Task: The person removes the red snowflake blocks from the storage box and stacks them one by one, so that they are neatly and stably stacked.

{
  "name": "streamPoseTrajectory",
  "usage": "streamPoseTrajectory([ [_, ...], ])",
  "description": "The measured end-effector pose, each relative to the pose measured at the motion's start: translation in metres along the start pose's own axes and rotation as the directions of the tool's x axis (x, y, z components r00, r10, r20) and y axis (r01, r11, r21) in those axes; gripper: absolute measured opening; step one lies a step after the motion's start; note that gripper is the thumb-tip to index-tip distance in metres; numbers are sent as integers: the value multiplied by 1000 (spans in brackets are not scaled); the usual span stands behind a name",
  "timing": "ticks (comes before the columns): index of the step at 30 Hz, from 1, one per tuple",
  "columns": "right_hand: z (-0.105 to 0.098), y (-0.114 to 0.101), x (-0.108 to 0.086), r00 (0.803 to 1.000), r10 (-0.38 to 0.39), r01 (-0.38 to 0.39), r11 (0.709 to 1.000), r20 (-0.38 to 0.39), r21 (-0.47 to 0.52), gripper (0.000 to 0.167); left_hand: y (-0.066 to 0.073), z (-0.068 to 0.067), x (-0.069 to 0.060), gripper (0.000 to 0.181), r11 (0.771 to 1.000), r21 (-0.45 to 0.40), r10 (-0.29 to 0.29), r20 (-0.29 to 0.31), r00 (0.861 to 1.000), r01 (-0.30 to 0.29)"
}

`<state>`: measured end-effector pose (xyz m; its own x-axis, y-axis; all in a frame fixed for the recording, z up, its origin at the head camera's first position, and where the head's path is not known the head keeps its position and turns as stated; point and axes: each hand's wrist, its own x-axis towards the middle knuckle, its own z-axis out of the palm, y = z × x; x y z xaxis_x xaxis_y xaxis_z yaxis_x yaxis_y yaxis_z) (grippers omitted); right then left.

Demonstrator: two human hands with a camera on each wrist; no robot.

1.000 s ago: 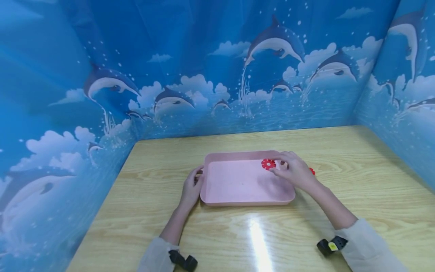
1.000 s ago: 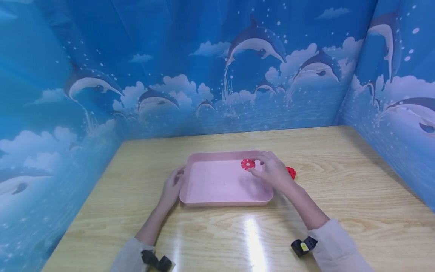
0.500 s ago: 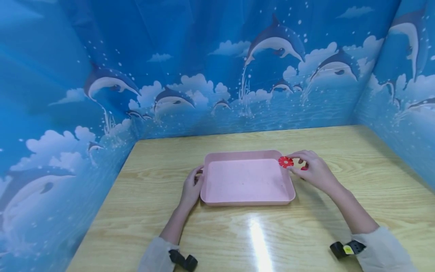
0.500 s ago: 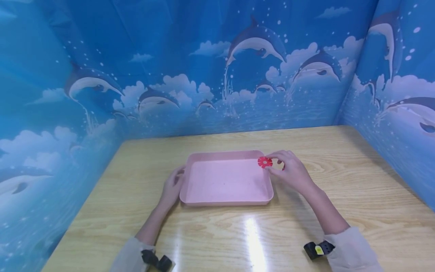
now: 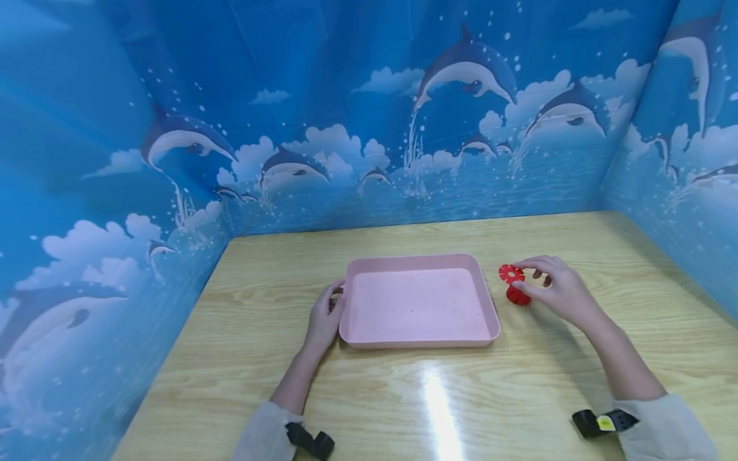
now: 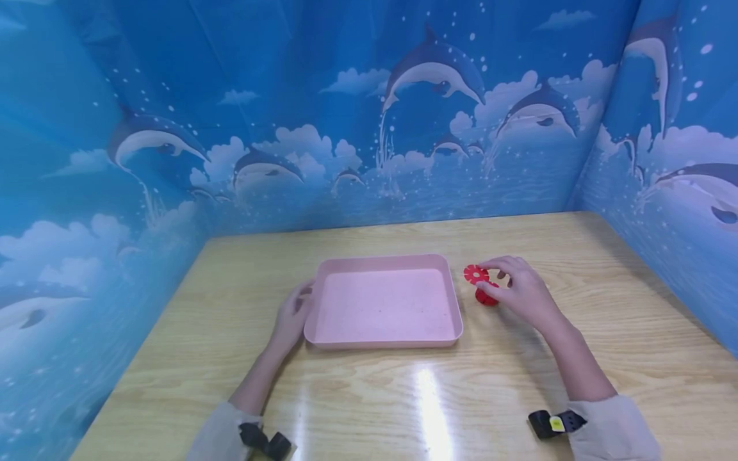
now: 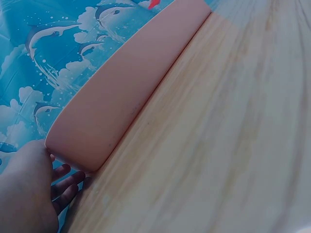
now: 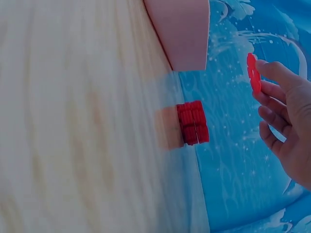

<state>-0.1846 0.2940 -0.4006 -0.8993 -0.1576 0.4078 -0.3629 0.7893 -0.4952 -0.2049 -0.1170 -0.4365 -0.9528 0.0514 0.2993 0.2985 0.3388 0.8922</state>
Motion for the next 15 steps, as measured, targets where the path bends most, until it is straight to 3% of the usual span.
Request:
streamPoseTrajectory([
  [4,-2,9,-3,1000,-1,1,1000,0,9,35,7,-1,-1,33,1000,1,-9,7,1000,9],
  [15,0,32,-10,999,-45,45,999,2,23,31,6,-1,-1,33,1000,-4,-21,14,1000,21],
])
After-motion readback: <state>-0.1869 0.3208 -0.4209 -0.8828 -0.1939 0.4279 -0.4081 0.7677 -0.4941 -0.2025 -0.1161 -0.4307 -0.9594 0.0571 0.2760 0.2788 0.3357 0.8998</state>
